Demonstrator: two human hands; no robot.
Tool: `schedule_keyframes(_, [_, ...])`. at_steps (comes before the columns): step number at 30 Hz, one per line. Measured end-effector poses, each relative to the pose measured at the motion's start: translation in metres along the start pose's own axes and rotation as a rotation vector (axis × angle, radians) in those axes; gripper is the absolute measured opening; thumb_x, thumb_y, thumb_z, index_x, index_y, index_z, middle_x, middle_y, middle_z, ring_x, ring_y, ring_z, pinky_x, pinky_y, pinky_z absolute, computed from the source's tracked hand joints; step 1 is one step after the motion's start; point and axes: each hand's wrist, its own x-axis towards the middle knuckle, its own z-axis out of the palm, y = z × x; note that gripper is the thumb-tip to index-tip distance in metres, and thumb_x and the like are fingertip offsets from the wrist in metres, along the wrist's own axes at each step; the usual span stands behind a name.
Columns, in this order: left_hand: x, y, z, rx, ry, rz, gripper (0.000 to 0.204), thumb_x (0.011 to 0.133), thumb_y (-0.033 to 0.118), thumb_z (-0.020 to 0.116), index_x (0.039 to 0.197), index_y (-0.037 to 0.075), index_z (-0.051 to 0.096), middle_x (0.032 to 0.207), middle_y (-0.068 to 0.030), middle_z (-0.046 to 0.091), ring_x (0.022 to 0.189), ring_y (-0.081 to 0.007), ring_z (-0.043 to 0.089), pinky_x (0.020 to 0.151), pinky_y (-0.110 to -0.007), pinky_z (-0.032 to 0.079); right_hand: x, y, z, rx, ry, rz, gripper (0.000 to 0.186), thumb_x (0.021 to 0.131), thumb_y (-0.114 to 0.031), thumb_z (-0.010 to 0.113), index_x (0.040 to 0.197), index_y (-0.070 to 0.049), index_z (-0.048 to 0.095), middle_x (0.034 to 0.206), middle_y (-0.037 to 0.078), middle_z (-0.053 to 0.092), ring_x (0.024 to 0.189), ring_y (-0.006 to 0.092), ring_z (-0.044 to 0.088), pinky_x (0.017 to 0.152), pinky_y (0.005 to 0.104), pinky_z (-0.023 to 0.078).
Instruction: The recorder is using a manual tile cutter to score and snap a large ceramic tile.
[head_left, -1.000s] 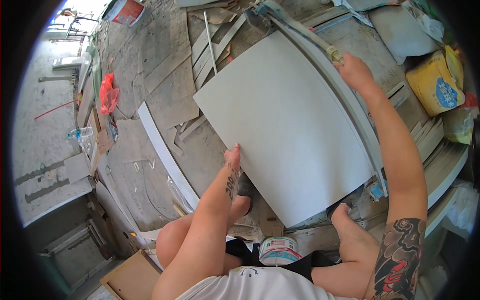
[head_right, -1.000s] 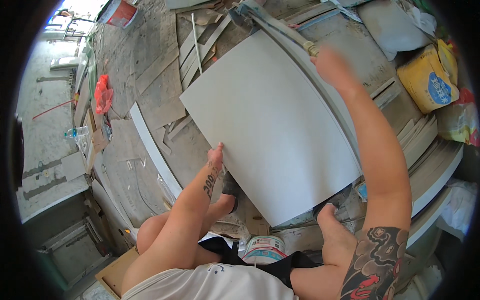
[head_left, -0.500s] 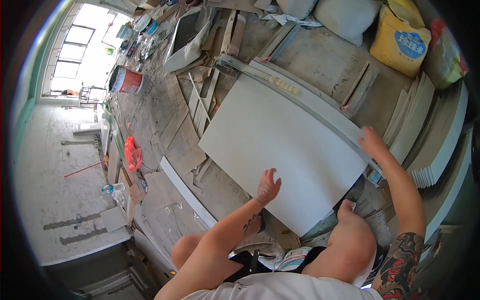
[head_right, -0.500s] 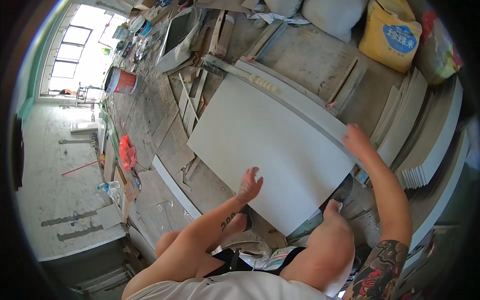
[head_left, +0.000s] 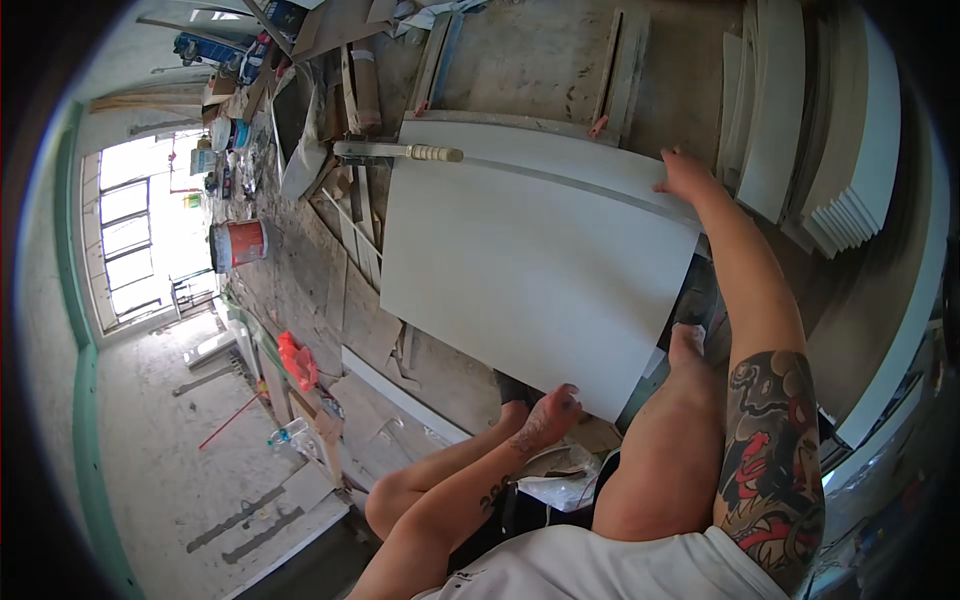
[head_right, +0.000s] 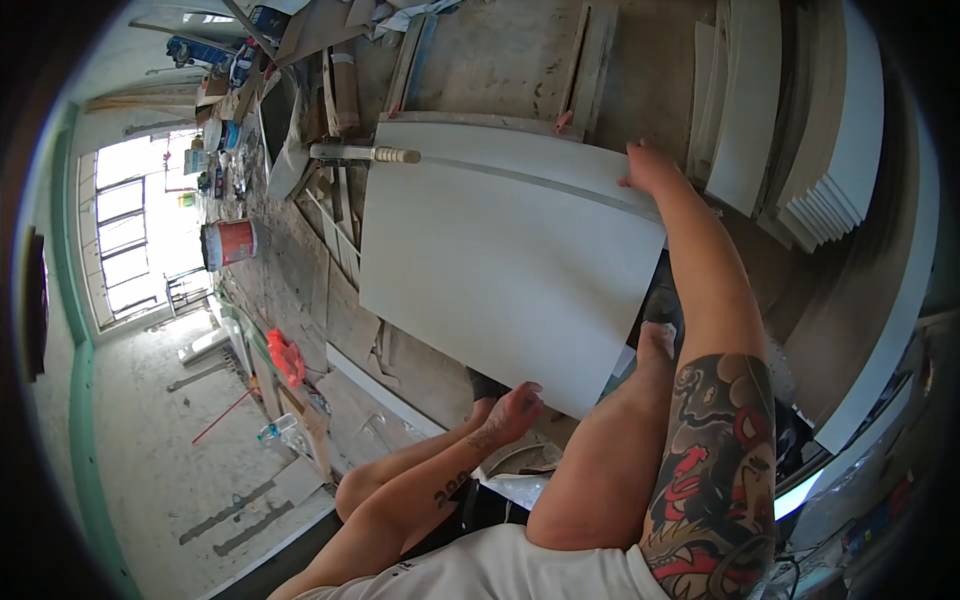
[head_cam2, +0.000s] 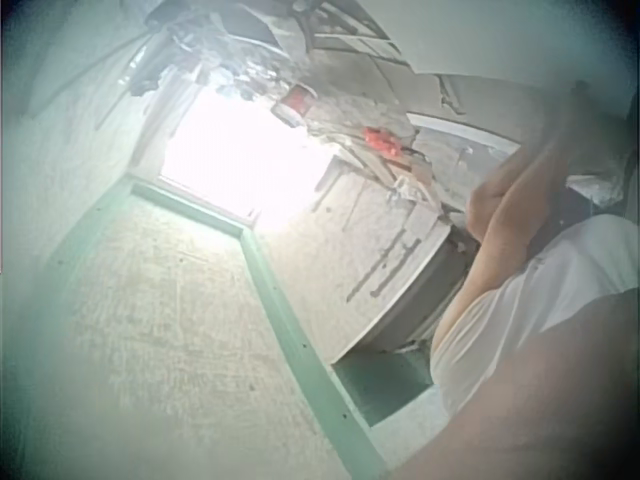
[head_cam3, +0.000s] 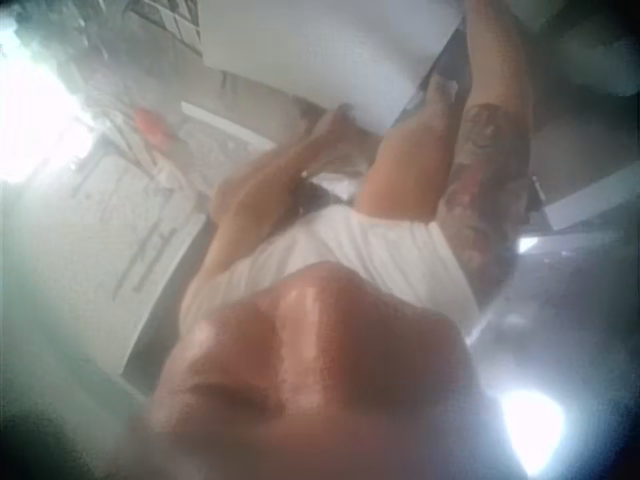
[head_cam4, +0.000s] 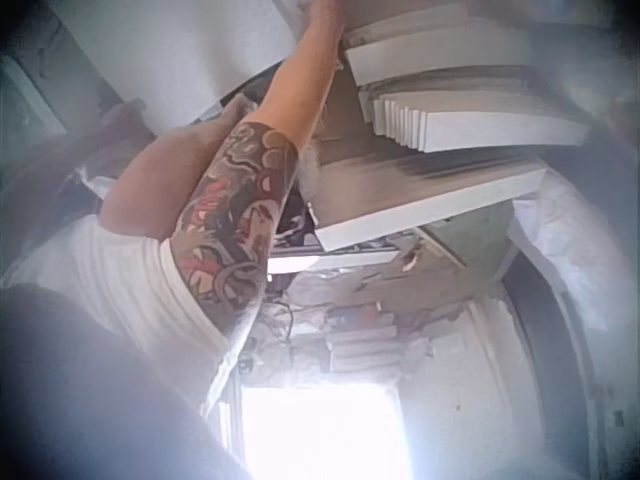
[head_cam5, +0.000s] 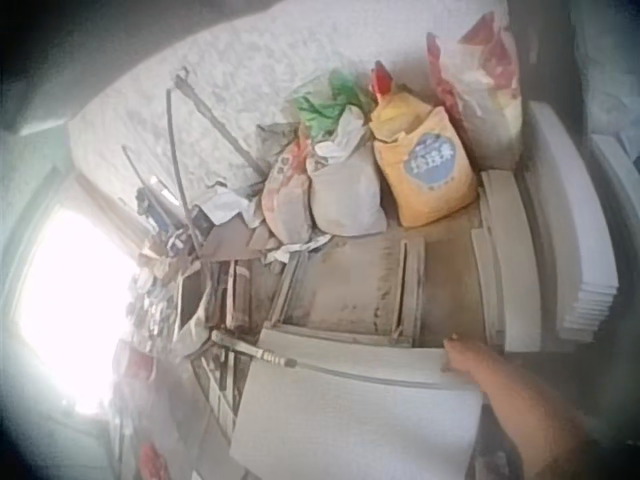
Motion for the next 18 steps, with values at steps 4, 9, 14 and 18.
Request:
schedule_keyframes(4, [-0.001,0.018,0.006,-0.024,-0.022,-0.108,0.025,0.084,0.015,0.054,0.106,0.003,0.050,0.074,-0.0109,0.058,0.071,-0.0205,0.059,0.066,-0.034,0.047,0.009,0.006,0.025,0.059,0.048,0.034,0.070,0.059,-0.031,0.081,0.112,-0.001,0.048,0.116,0.021,0.053,0.107,0.0332,0.052,0.091,0.0410,0.043])
schedule_keyframes(9, [-0.002,0.029,0.011,-0.032,-0.011,-0.093,0.025,0.084,0.017,0.055,0.104,0.002,0.051,0.075,-0.0109,0.058,0.071,-0.0203,0.059,0.067,-0.033,0.048,0.010,0.015,0.030,0.038,-0.039,0.095,0.069,0.055,-0.033,0.082,0.107,-0.001,0.050,0.110,0.019,0.056,0.105,0.0324,0.054,0.088,0.0407,0.045])
schedule_keyframes(14, [-0.018,0.011,0.018,-0.008,0.061,-0.024,0.023,0.080,0.017,0.057,0.096,0.001,0.053,0.074,-0.0165,0.057,0.069,-0.0283,0.058,0.063,-0.036,0.046,0.006,0.005,0.009,0.145,-0.032,0.095,0.063,0.059,-0.034,0.080,0.104,-0.001,0.051,0.108,0.018,0.058,0.103,0.0319,0.055,0.086,0.0402,0.045])
schedule_keyframes(18, [-0.024,0.006,0.026,0.032,-0.003,-0.055,0.023,0.079,0.017,0.058,0.094,0.000,0.054,0.076,-0.0176,0.057,0.070,-0.0288,0.059,0.062,-0.037,0.046,0.000,-0.001,-0.005,0.159,0.007,0.052,0.054,0.063,-0.029,0.078,0.101,-0.001,0.051,0.106,0.019,0.058,0.101,0.0332,0.055,0.085,0.0402,0.045])
